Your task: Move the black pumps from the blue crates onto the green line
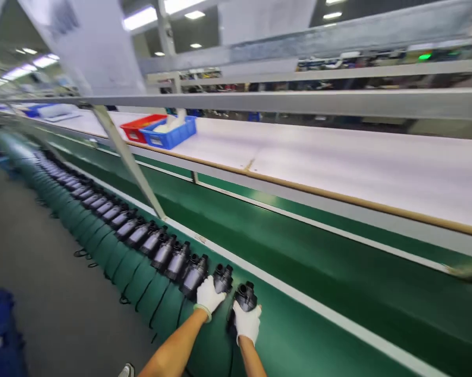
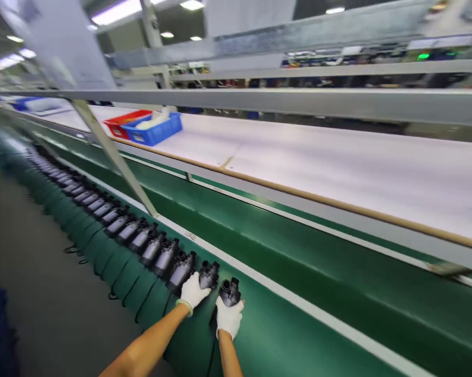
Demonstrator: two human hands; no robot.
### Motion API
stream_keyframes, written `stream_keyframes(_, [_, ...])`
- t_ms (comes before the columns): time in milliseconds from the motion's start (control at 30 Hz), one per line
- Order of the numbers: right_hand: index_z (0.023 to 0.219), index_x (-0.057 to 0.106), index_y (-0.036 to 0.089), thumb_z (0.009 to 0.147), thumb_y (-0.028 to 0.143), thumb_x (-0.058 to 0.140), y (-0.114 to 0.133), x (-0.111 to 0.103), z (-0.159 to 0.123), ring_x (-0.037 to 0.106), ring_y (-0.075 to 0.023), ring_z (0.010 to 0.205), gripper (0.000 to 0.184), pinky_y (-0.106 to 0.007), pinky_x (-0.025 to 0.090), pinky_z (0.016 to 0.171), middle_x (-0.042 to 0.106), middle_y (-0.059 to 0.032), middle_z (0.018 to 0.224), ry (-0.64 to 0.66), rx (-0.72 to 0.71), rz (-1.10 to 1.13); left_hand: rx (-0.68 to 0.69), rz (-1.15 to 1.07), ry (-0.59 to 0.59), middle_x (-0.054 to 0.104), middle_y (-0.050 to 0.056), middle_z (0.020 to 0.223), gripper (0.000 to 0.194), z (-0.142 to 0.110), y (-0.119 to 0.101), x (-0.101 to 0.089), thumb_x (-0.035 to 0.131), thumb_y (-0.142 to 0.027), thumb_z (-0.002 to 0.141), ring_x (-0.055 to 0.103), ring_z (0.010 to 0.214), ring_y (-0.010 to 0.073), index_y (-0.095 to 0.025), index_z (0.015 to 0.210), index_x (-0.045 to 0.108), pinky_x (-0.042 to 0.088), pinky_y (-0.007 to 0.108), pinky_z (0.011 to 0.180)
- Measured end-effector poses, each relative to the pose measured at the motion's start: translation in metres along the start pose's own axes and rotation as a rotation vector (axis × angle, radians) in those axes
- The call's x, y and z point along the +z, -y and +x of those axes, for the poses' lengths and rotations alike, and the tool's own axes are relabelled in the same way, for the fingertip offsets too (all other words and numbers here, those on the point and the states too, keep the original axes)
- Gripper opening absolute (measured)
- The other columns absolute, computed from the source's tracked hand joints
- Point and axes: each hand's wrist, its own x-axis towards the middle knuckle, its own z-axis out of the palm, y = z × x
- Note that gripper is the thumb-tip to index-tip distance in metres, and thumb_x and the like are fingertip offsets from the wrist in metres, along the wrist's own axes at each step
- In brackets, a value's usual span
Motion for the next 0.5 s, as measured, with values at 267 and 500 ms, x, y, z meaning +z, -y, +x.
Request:
stream_keyframes(267, [0.143,0.017,0.014,0.055,0.085,0.043,-0.003,0.028,0.001,0.058,-0.0386,0.101,0.116,-0.058,0.033,0.096,0.051,-0.0294,0.118,0.13,0.022,-0.102,0.04,-0.375,-0.272,0.058,0.012,0.118,0.053,-0.083,0.049,-0.026,0.053,-0.05,0.074,0.05,0.114,0.0288,-0.02,0.118,0.054,0.04,0.041,0.097])
stream_keyframes(500, [0.124,0.046,0.034,0.047,0.072,0.059,0.012,0.013,-0.023,0.061,-0.0401,0.091,0.086,-0.06,0.042,0.085,0.062,-0.0179,0.104,0.432,-0.042,-0.24,-0.21,-0.778,-0.927,0.062,0.012,0.098,0.067,-0.195,0.208,-0.159,0.052,-0.067,0.056,0.053,0.111,0.0374,-0.026,0.108,0.051,0.048,0.047,0.084])
